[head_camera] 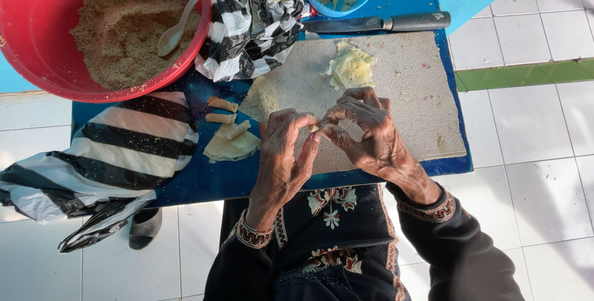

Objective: The person folds thin pastry wrappers into cones, spoons a brown filling mixture from a red bowl into each wrapper, and folds the pastry closed, placing finished pastries on the cutting board. They repeat this cycle for several wrappers, occasionally reaching into the bowl with a spoon.

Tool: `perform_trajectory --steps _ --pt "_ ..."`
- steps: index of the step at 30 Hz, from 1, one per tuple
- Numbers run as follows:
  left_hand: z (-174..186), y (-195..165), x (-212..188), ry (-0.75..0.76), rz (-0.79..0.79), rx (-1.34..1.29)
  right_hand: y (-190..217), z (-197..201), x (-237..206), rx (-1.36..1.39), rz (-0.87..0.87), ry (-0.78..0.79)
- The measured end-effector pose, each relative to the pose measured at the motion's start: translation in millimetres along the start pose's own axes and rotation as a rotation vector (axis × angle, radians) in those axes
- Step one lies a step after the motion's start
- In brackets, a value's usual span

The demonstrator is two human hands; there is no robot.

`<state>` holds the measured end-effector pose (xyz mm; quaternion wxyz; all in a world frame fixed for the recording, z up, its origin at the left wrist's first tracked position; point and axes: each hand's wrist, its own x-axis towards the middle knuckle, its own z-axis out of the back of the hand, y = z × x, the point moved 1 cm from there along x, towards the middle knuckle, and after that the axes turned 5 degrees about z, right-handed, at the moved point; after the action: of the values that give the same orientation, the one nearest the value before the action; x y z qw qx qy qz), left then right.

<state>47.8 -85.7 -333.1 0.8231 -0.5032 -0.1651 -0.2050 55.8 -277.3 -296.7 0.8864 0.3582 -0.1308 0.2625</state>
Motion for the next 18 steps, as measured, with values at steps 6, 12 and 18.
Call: perform_trajectory --steps 6,12,18 --pt "-0.8 1.9 2.4 -0.017 0.023 -0.022 -6.0 0.2 5.2 -0.068 0.007 -0.005" --pt "2.5 1.7 7.6 -0.076 0.027 -0.042 -65.4 39.4 67.3 -0.592 0.091 -0.073" --pt "3.6 -0.3 10.9 -0.084 0.023 0.005 -97.6 46.3 140.5 -0.787 0.2 0.108"
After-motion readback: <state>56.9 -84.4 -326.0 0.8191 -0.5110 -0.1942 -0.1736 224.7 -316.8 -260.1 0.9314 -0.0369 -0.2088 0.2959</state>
